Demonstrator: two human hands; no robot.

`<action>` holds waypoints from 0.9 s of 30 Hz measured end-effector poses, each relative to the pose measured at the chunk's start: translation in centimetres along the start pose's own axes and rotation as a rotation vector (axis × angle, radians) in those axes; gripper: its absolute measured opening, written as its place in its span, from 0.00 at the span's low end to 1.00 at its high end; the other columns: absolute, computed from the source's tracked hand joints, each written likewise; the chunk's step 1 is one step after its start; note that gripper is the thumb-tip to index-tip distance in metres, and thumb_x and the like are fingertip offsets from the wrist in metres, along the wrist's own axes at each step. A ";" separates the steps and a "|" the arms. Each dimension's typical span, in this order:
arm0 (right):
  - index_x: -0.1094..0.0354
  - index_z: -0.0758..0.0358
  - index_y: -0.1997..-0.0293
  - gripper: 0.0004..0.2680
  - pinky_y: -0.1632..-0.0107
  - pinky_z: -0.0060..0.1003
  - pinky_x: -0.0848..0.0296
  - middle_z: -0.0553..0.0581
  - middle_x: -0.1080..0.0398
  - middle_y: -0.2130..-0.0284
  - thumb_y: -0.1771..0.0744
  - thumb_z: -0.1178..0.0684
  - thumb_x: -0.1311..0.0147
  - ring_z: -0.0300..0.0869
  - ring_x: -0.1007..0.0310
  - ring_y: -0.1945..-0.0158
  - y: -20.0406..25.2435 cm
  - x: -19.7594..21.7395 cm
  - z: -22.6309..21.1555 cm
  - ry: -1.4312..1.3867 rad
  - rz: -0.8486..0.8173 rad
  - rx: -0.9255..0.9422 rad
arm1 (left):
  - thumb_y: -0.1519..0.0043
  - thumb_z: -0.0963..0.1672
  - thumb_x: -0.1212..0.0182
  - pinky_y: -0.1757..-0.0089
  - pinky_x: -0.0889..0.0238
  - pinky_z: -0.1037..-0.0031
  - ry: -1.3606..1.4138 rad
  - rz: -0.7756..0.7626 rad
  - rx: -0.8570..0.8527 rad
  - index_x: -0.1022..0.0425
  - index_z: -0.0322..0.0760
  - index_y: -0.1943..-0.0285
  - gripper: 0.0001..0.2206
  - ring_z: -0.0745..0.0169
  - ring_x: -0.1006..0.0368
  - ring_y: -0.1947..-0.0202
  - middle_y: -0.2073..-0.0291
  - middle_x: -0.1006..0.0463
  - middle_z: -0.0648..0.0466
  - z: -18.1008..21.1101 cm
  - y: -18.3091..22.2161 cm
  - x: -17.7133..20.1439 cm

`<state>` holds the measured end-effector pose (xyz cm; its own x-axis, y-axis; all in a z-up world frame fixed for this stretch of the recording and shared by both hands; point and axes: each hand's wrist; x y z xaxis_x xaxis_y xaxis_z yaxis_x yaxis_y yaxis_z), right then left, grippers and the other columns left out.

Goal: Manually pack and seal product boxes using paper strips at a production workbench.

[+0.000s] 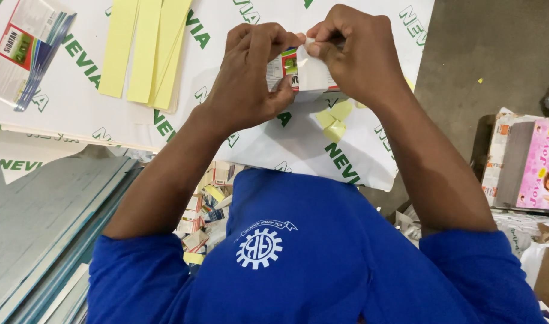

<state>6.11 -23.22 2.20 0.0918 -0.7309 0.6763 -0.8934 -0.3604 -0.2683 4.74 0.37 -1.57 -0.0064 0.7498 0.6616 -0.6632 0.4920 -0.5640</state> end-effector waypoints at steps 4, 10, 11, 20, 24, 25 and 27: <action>0.34 0.67 0.52 0.09 0.52 0.34 0.18 0.62 0.20 0.57 0.31 0.63 0.34 0.43 0.16 0.51 -0.6 0.7 -0.9 -0.046 0.004 0.007 | 0.39 0.40 0.32 0.33 0.52 0.58 0.034 0.012 0.007 0.47 0.35 0.31 0.31 0.55 0.30 0.34 0.37 0.22 0.50 -0.1 0.5 -0.4; 0.36 0.64 0.44 0.14 0.55 0.32 0.21 0.61 0.20 0.60 0.31 0.61 0.34 0.42 0.16 0.53 -1.5 0.4 -0.8 0.030 -0.023 -0.124 | 0.36 0.39 0.34 0.28 0.61 0.53 -0.051 0.015 -0.051 0.55 0.36 0.23 0.36 0.57 0.33 0.29 0.33 0.24 0.52 0.1 0.6 -0.4; 0.35 0.65 0.44 0.12 0.56 0.32 0.21 0.62 0.21 0.59 0.31 0.62 0.36 0.42 0.16 0.53 -1.5 0.2 0.2 0.015 -0.016 -0.114 | 0.35 0.39 0.36 0.28 0.64 0.50 -0.121 -0.003 -0.076 0.55 0.35 0.22 0.35 0.56 0.35 0.28 0.32 0.24 0.54 0.3 0.6 -0.3; 0.35 0.66 0.41 0.14 0.58 0.37 0.25 0.61 0.23 0.62 0.32 0.62 0.38 0.43 0.19 0.60 -2.0 1.5 -0.5 -0.061 -0.070 -0.044 | 0.35 0.43 0.38 0.31 0.70 0.41 -0.487 -0.078 -0.033 0.46 0.30 0.23 0.32 0.54 0.40 0.28 0.36 0.23 0.49 2.3 -0.1 -0.1; 0.31 0.66 0.44 0.10 0.53 0.44 0.25 0.61 0.23 0.62 0.31 0.59 0.38 0.50 0.21 0.58 -2.5 -0.1 3.3 0.195 0.017 -0.020 | 0.34 0.45 0.36 0.33 0.69 0.40 -0.613 -0.068 0.024 0.46 0.21 0.22 0.34 0.50 0.38 0.31 0.52 0.20 0.49 3.4 -0.9 0.5; 0.31 0.66 0.44 0.10 0.53 0.44 0.25 0.61 0.23 0.62 0.31 0.59 0.38 0.50 0.21 0.58 -1.8 0.6 2.9 0.186 0.014 -0.010 | 0.34 0.45 0.36 0.33 0.69 0.40 -0.625 -0.068 0.032 0.46 0.21 0.22 0.34 0.50 0.38 0.31 0.52 0.20 0.49 3.3 -0.3 1.1; 0.30 0.65 0.53 0.01 0.37 0.59 0.44 0.60 0.22 0.64 0.28 0.60 0.42 0.55 0.24 0.58 -1.0 2.2 2.2 0.335 0.226 0.180 | 0.30 0.43 0.35 0.34 0.62 0.46 -0.631 0.120 0.114 0.40 0.27 0.24 0.27 0.52 0.34 0.33 0.57 0.19 0.50 2.9 0.6 2.7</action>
<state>8.17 -25.72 2.46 -0.2711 -0.5855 0.7640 -0.7812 -0.3299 -0.5300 2.10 1.41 1.30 -0.5006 0.3757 0.7799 -0.7055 0.3449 -0.6191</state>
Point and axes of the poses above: each hand's wrist, its own y-axis away from the middle knuckle, its own x-axis out of the back of the hand, z = x × y
